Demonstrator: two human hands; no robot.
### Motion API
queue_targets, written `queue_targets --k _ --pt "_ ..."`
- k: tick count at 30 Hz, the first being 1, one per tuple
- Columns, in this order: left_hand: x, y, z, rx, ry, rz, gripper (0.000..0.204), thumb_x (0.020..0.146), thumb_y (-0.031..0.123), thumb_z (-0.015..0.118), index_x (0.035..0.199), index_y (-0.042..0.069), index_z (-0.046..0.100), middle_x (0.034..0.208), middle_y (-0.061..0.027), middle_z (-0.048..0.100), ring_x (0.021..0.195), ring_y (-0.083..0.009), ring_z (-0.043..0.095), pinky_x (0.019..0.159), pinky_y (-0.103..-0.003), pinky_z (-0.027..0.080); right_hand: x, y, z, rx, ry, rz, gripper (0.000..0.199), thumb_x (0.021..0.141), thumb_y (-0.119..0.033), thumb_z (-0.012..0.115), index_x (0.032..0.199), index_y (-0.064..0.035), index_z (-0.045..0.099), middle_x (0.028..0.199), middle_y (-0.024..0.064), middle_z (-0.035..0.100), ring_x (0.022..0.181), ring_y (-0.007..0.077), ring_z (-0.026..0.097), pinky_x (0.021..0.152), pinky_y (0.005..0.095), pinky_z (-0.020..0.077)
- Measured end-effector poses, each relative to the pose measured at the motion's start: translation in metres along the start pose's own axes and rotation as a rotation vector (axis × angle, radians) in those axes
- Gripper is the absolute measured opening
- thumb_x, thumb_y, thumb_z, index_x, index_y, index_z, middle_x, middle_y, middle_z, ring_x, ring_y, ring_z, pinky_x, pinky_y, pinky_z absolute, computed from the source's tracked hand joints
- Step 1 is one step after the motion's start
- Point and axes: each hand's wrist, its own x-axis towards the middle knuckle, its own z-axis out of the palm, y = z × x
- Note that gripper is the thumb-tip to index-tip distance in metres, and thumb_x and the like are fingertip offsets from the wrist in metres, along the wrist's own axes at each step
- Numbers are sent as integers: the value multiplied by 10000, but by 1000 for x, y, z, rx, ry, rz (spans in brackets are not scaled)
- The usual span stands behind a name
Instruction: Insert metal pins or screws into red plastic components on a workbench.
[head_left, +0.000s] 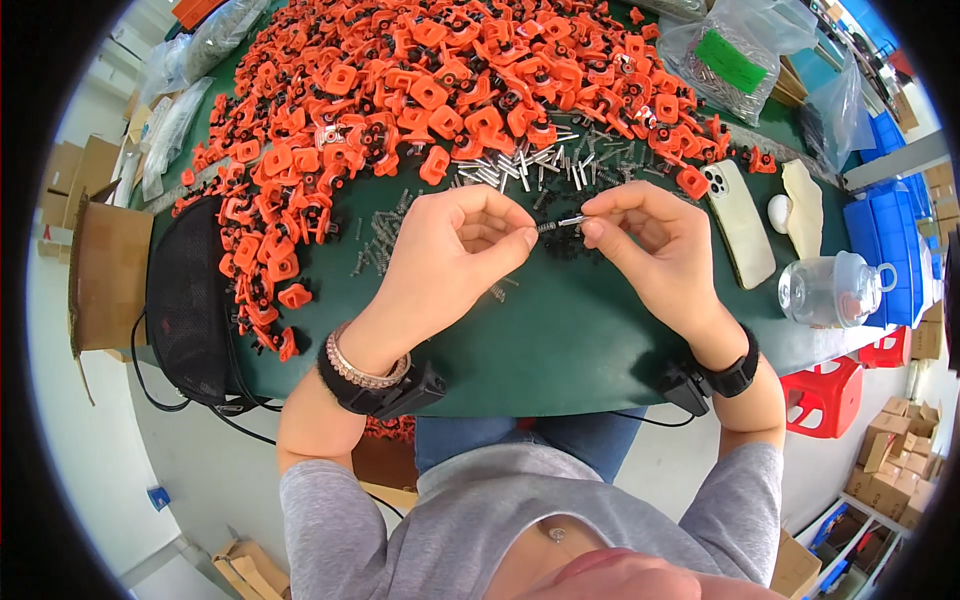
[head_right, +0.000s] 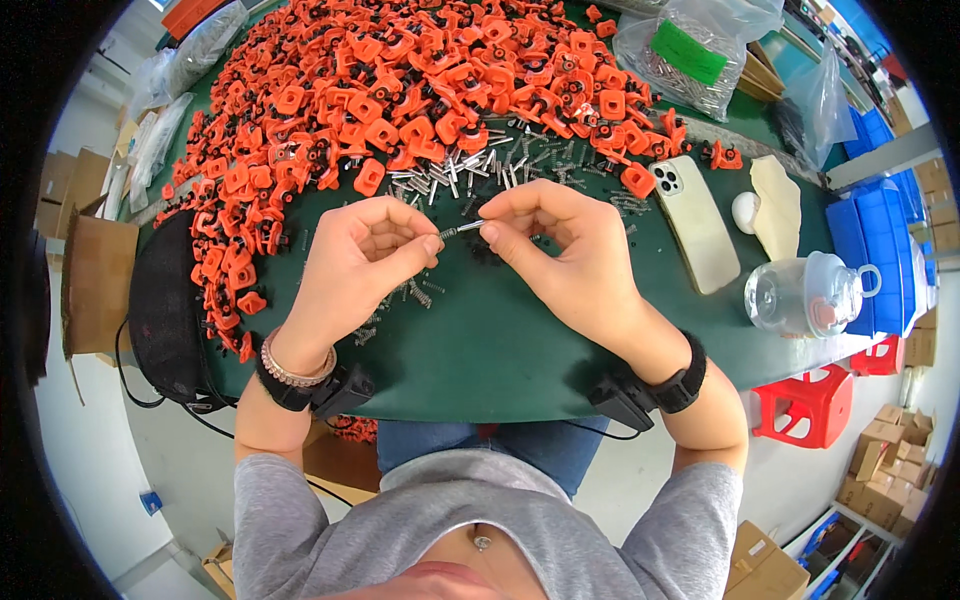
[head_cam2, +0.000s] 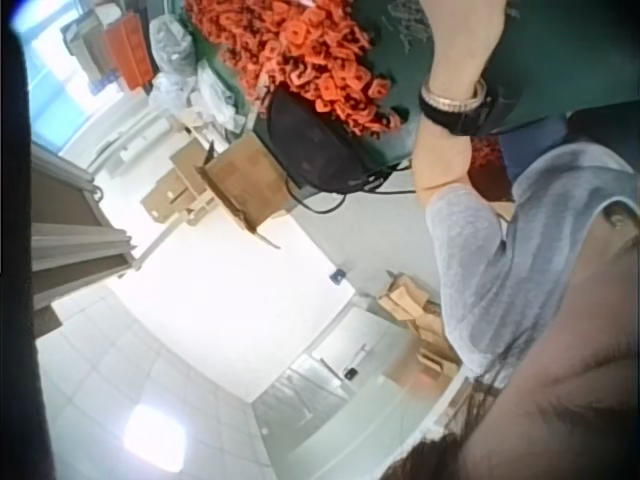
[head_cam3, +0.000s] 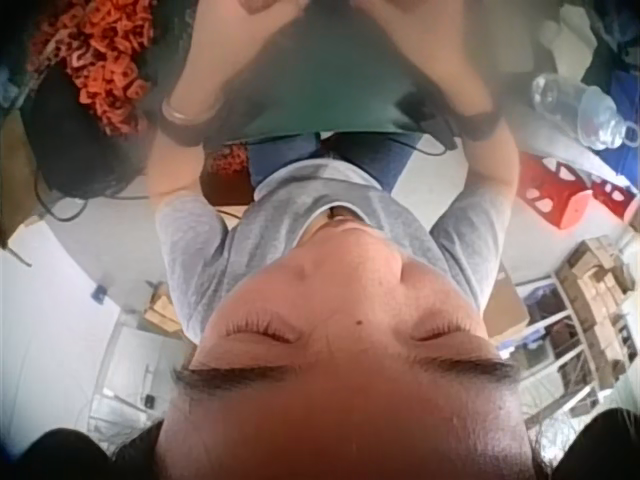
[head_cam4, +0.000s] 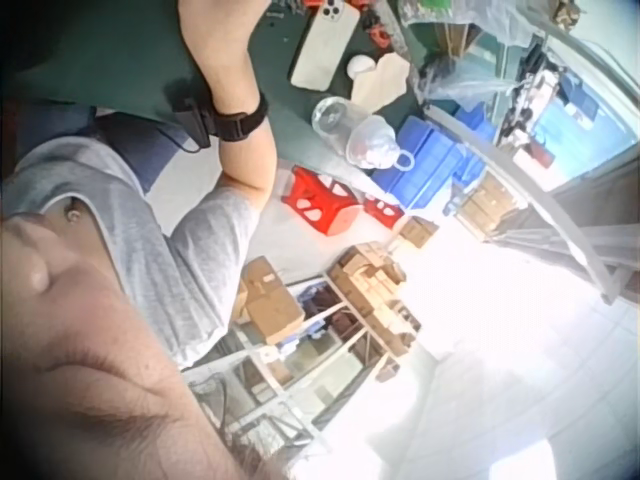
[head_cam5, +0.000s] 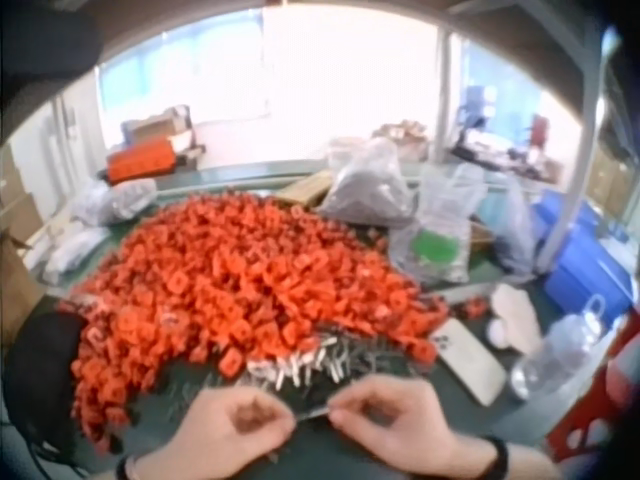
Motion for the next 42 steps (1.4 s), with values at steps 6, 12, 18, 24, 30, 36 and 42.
queue_targets --k 6,12,18,24,30,36,42 --pt "0 2 1 -7 -25 6 79 794 22 626 846 -28 593 784 -48 630 710 -86 602 651 -205 474 1 3 2 36 -37 5 124 802 -11 627 919 25 605 841 43 628 753 73 572 686 213 462" --pt "1 -1 2 -28 -38 37 91 802 31 622 863 -32 595 785 -55 631 714 -91 603 650 -207 476 0 5 4 10 -23 -40 123 791 -5 636 906 31 610 839 52 632 753 77 575 679 215 467" --pt "0 -1 2 -82 -60 13 101 811 46 623 876 -29 602 776 -59 632 709 -98 606 639 -206 476 -1 7 3 -36 -36 -73 122 792 -2 632 910 27 617 842 65 636 759 88 585 677 217 476" --pt "1 -5 4 -146 -70 23 137 812 106 647 887 -7 628 742 -22 638 675 -50 587 555 -172 446 -4 9 10 116 -81 -5 136 803 8 619 936 33 628 845 80 635 760 104 604 675 216 486" --pt "1 -7 2 -185 -91 42 149 814 106 647 908 -9 643 762 -32 650 682 -47 590 563 -169 448 -3 9 7 72 -127 -44 117 790 17 629 905 18 649 836 84 639 733 111 611 662 219 492" --pt "2 -4 -1 -157 -71 23 153 798 61 648 920 -31 630 800 -71 649 705 -98 605 641 -208 472 -2 7 6 -24 -159 -107 175 757 11 660 931 -6 652 789 90 632 715 135 610 647 242 489" --pt "3 -5 -2 -169 -114 -6 141 802 52 642 923 -22 635 803 -64 652 711 -94 606 649 -210 476 2 5 8 -209 -124 -326 221 741 10 660 959 -20 643 890 97 618 750 176 612 655 263 492"
